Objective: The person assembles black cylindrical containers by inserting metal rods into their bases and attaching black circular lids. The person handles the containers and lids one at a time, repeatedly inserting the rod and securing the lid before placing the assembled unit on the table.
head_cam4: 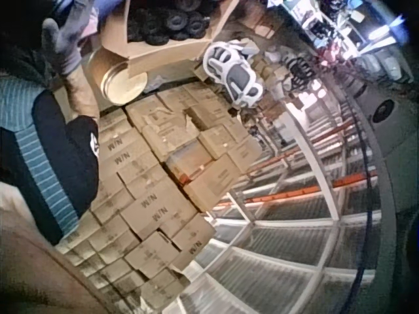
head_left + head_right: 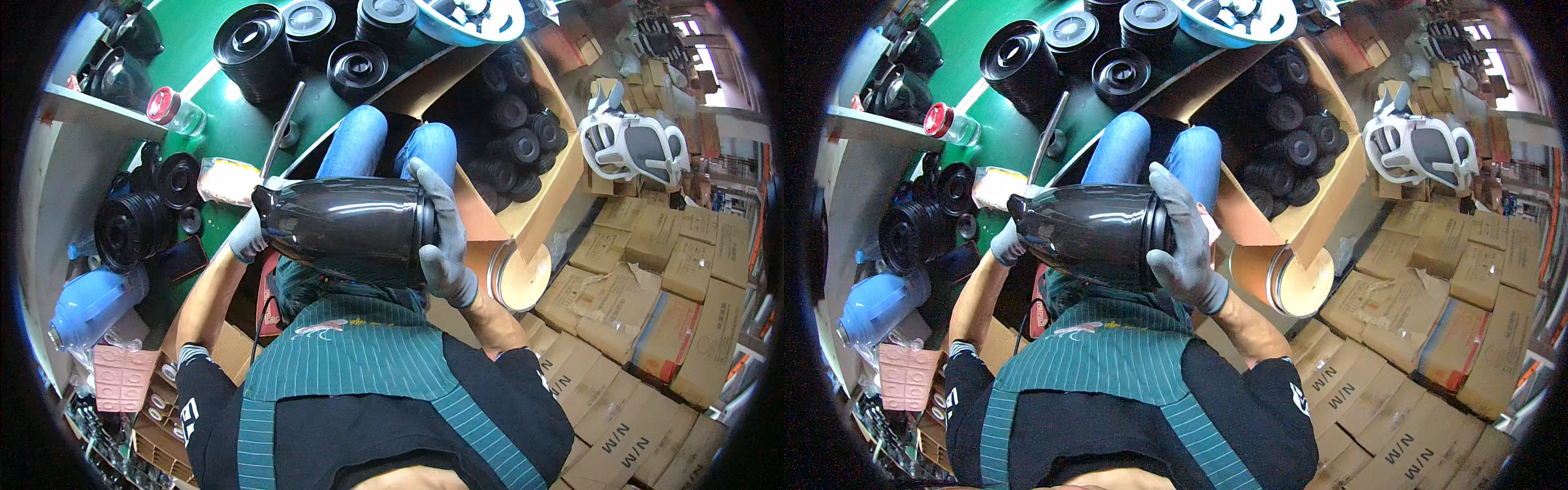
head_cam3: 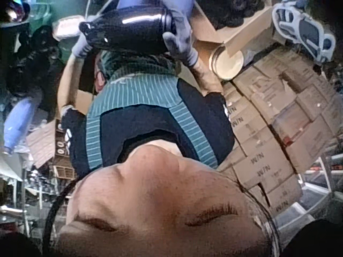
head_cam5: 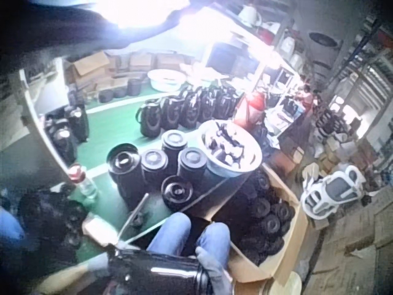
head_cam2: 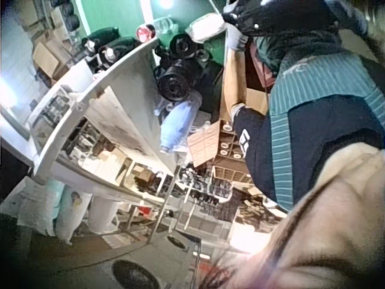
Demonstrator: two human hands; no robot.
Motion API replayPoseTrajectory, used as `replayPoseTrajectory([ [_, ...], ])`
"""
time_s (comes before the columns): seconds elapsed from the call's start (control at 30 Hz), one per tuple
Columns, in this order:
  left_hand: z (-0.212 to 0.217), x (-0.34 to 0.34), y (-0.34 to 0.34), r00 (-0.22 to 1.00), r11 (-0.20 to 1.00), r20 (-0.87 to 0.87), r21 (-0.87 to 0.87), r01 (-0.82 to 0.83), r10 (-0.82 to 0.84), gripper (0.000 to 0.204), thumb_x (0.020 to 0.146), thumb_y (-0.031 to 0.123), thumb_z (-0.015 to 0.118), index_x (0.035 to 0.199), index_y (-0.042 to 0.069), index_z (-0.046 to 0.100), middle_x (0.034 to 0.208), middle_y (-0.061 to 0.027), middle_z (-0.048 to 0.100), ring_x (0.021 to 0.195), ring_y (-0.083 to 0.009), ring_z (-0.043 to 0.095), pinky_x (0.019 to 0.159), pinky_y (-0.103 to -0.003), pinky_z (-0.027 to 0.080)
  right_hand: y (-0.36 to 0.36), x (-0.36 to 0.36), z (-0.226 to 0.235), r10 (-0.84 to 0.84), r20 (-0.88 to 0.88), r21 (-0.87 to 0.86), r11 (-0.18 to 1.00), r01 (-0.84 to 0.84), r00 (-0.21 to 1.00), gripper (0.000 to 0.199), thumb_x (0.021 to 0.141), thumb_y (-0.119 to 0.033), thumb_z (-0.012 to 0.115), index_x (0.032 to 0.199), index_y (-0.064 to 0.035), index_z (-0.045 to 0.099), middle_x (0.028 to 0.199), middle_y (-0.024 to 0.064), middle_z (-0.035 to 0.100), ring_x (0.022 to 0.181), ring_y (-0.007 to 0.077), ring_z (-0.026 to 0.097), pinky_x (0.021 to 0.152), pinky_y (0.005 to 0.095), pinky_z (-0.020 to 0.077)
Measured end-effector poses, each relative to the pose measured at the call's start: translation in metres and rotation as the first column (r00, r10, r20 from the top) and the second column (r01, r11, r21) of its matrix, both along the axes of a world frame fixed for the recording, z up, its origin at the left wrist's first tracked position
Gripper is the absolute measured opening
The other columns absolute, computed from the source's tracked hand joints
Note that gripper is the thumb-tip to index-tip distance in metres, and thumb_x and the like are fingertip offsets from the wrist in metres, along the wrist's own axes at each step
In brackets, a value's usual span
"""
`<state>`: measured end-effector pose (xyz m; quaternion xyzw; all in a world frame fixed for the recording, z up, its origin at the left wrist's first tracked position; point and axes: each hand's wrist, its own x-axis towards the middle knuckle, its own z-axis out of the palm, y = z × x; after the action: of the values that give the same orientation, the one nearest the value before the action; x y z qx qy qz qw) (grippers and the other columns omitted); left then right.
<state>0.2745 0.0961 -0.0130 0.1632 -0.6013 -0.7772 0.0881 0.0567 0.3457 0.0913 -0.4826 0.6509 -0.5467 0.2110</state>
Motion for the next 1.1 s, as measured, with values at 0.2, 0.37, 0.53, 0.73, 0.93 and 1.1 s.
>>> replayPoseTrajectory([
  [0.2,0.009,-0.020,0.037,0.957,0.565,-0.122,0.785,0.254,-0.262,0.059,0.105,0.014,0.070,0.159,0.006,0.049,0.158,-0.0154,0.058,0.138,-0.0247,0.061,0.120,-0.044,0.048,-0.021,-0.003,0.062,0.191,-0.380,0.007,0.979,-0.203,0.905,0.093,0.080,-0.062,0.083,0.151,-0.0059,0.062,0.162,0.0286,0.047,0.149,0.0487,0.047,0.122,0.0589,0.0374],
  [0.37,-0.031,-0.036,0.091,0.690,0.944,-0.647,-0.260,0.201,-0.325,0.089,0.097,0.043,0.080,0.168,0.012,0.037,0.174,-0.0191,0.035,0.159,-0.0317,0.038,0.131,-0.049,0.028,-0.040,-0.001,0.081,0.427,-0.517,-0.019,0.861,-0.508,0.742,0.083,0.089,-0.072,0.072,0.146,-0.0124,0.065,0.159,0.0307,0.050,0.146,0.0503,0.051,0.120,0.0632,0.0396],
  [0.53,-0.029,-0.006,0.033,0.852,0.830,-0.212,-0.425,0.361,-0.479,0.085,0.097,0.057,0.074,0.162,0.009,0.046,0.163,-0.0194,0.049,0.150,-0.0323,0.049,0.124,-0.048,0.037,-0.049,-0.007,0.088,0.436,-0.635,-0.074,0.788,-0.611,0.638,0.088,0.083,-0.079,0.073,0.146,-0.0166,0.066,0.158,0.0265,0.053,0.144,0.0423,0.056,0.120,0.0613,0.0399],
  [0.73,0.083,-0.024,-0.002,0.972,0.838,-0.113,-0.493,-0.234,0.205,0.044,0.094,0.029,0.075,0.128,0.001,0.074,0.124,-0.0164,0.078,0.116,-0.0319,0.075,0.103,-0.044,0.059,-0.035,-0.024,0.005,0.159,0.325,-0.127,0.984,-0.123,0.932,0.080,0.108,-0.050,0.054,0.167,-0.0008,0.032,0.164,0.0231,0.046,0.148,0.0336,0.051,0.125,0.0467,0.0403],
  [0.93,0.114,-0.021,-0.020,0.952,0.236,-0.278,-0.941,-0.243,-0.128,0.043,0.089,0.018,0.070,0.128,0.003,0.075,0.122,-0.0177,0.076,0.110,-0.0355,0.076,0.098,-0.045,0.061,-0.009,-0.036,-0.025,-0.118,0.787,0.238,0.963,-0.123,0.605,0.058,0.119,-0.033,0.045,0.167,-0.0030,0.035,0.158,0.0157,0.055,0.142,0.0272,0.057,0.125,0.0381,0.0413],
  [1.1,-0.025,0.027,-0.014,0.937,0.932,-0.039,-0.100,-0.348,0.346,0.046,0.092,0.019,0.075,0.134,0.001,0.071,0.123,-0.0111,0.076,0.109,-0.0217,0.073,0.103,-0.038,0.057,0.000,-0.038,-0.058,0.111,-0.250,-0.013,0.993,-0.118,0.962,0.103,0.093,-0.064,0.069,0.168,-0.0078,0.026,0.164,0.0269,0.038,0.153,0.0404,0.040,0.127,0.0478,0.0321],
])
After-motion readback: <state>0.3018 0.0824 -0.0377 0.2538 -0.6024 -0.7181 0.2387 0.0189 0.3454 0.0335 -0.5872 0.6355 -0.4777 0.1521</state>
